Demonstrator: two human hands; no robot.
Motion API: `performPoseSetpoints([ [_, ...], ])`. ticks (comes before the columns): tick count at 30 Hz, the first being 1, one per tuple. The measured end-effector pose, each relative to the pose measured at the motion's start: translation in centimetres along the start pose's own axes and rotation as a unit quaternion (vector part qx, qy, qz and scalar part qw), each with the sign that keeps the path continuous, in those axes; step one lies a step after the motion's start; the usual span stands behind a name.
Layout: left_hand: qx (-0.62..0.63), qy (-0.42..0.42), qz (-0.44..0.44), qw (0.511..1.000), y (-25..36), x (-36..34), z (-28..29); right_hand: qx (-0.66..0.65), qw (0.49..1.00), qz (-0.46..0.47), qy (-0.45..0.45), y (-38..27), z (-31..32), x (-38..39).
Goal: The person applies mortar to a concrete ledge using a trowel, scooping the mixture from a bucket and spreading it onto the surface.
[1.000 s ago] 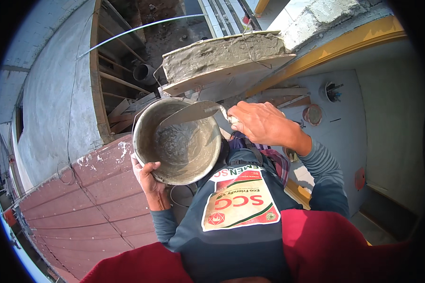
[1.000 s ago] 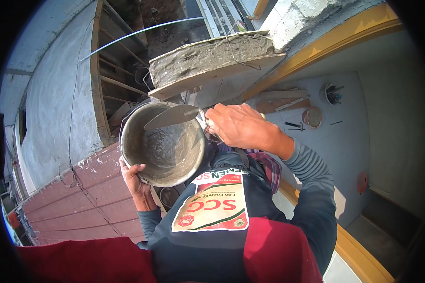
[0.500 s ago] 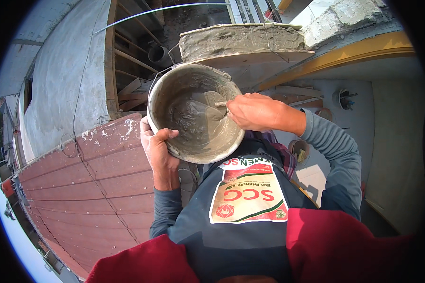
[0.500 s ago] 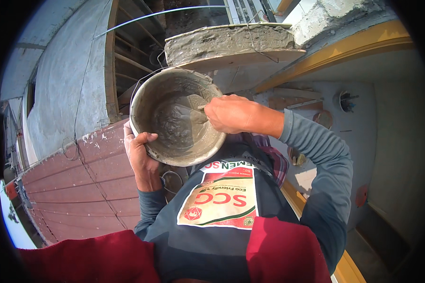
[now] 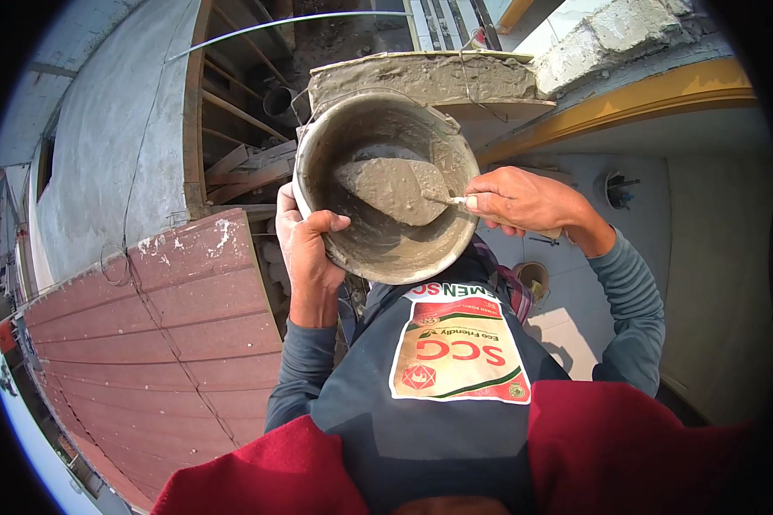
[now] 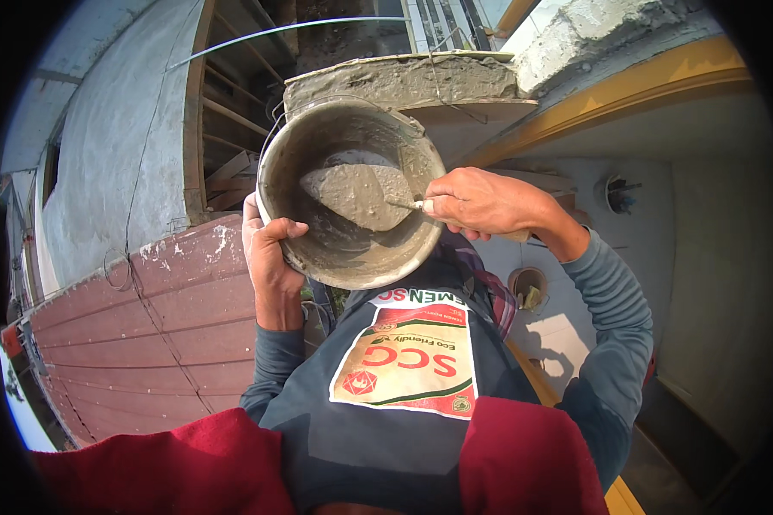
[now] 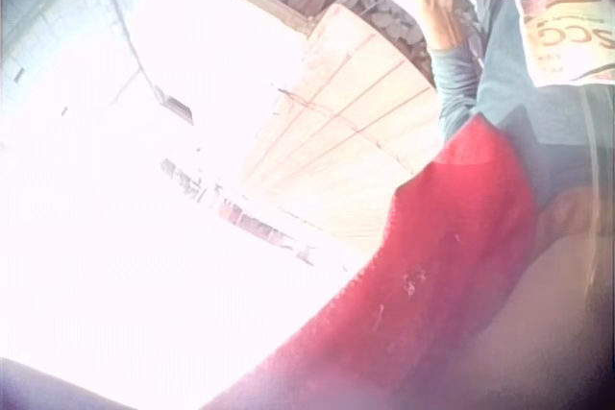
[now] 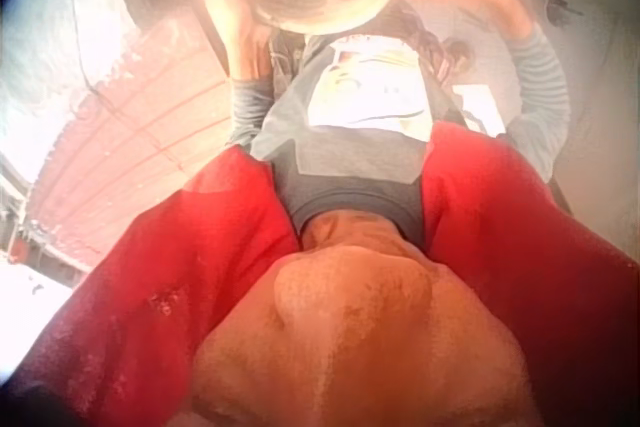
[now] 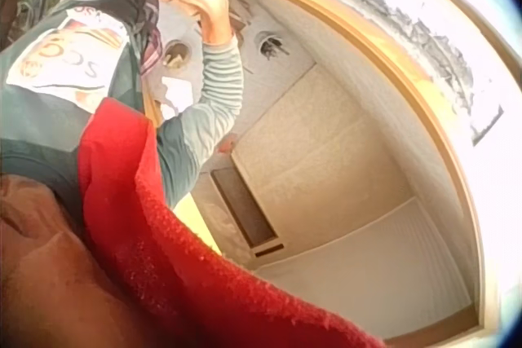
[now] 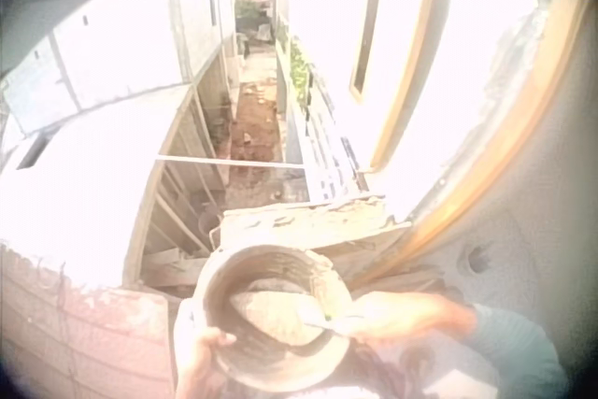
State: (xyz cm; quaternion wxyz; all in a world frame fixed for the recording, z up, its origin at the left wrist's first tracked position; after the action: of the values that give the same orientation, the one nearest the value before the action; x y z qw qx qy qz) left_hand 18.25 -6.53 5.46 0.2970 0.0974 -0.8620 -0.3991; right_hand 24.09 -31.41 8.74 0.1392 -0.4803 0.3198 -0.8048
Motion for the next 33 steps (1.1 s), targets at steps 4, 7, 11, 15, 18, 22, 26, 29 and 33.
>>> performPoseSetpoints([
  [4,0.015,-0.032,0.021,0.999,-0.8,-0.3,-1.3,0.014,0.999,0.002,0.041,-0.3,2.0,2.3],
  [7,0.029,-0.042,0.033,0.998,-1.6,-0.2,-1.7,-0.010,0.998,-0.012,0.059,-0.2,3.6,4.2],
  [11,0.037,-0.055,0.048,0.997,-2.8,-0.7,-2.0,-0.073,0.993,-0.001,0.093,0.0,6.3,6.5],
  [15,0.045,-0.054,0.061,0.996,-2.1,-0.4,-2.0,-0.121,0.983,0.002,0.138,-0.1,9.1,9.3],
  [18,0.048,-0.049,0.068,0.995,-2.0,-0.4,-2.0,-0.135,0.971,-0.013,0.198,1.0,11.9,10.9],
  [22,0.046,-0.046,0.063,0.996,-2.2,-0.9,-1.2,-0.086,0.941,0.030,0.327,3.7,15.6,11.1],
  [26,0.039,-0.043,0.057,0.997,-2.0,-1.0,-0.5,-0.045,0.881,0.097,0.460,8.5,17.0,7.8],
  [29,0.034,-0.046,0.062,0.996,-2.2,-1.0,-1.1,0.077,0.813,0.127,0.563,11.8,16.9,7.0],
  [33,0.030,-0.036,0.063,0.997,-2.2,-1.0,-0.4,0.150,0.764,0.118,0.616,12.2,16.1,5.9],
])
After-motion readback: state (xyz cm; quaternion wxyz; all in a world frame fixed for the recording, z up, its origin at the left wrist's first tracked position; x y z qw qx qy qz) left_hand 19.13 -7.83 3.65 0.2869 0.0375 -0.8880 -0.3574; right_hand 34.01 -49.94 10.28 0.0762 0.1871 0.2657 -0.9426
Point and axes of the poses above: each hand's wrist, its own x-axis away from the middle knuckle, its own z-axis out of the back of the hand, y = z × x, the point moved 10 cm from there along -x, towards the middle knuckle, and after that the axes turned 7 degrees about y, right-handed, at the moved point
